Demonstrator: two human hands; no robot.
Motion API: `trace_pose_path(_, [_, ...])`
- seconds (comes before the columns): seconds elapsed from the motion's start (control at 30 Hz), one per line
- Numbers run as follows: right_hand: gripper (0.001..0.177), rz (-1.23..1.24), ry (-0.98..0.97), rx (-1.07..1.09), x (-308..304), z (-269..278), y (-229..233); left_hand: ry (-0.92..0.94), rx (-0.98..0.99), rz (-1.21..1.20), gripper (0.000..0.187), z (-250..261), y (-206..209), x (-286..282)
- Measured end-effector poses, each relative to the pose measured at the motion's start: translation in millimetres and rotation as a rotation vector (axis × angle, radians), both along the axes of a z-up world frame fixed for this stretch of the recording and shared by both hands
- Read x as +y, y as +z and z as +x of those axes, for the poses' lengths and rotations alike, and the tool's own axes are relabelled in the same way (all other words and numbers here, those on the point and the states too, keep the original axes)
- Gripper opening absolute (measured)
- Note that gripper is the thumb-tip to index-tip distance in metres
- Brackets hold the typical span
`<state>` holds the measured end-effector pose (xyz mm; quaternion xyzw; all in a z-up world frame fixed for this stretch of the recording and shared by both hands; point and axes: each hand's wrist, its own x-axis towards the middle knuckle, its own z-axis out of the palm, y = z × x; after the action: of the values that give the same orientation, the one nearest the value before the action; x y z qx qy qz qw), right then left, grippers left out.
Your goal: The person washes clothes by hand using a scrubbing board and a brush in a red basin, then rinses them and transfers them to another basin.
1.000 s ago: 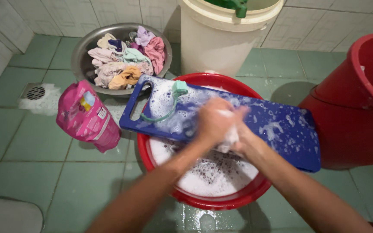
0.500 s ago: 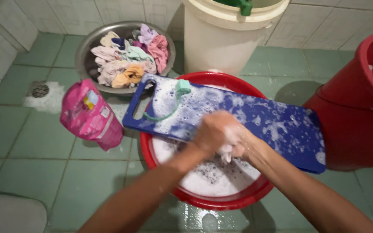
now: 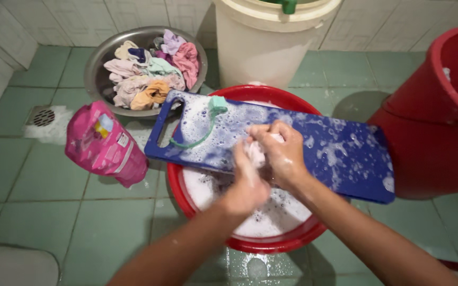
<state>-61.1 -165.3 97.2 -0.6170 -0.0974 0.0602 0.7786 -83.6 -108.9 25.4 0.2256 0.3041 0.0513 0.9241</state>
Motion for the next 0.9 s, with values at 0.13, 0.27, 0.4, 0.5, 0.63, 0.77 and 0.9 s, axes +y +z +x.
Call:
trace_pose_path(0.13, [0.027,-0.037,-0.108,0.112,5.0,7.1,-1.8,0.354,-0.107,0.84,0.029,36.8,64.3,12.6])
trace_pose_path(0.27, [0.031,0.412,0.174,0.47,8.3,56.9,9.0,0.434,-0.498,1.56,0.04,36.5,117.1,23.5])
trace_pose_path(0.4, [0.05,0.586,0.437,0.573,-1.3,63.5,-3.2,0.346,-0.808,1.799,0.033,21.7,135.0,34.9])
trace_pose_path(0.5, [0.068,0.443,0.305,0.836,-7.0,65.5,-14.0,0.245,-0.93,1.889,0.033,15.6,134.2,40.1])
trace_pose_path(0.63, [0.031,0.405,0.292,0.779,-16.1,55.5,-15.7,0.209,-0.851,1.842,0.034,19.0,114.8,31.7])
trace_pose_path(0.77, [0.029,0.233,0.069,0.637,-62.9,63.5,33.9,0.009,-0.318,1.723,0.045,85.4,97.8,-5.7])
trace_pose_path(0.9, [0.037,0.269,-0.103,0.263,-184.3,75.9,110.1,-0.646,-0.664,0.607,0.031,177.7,112.8,-99.0])
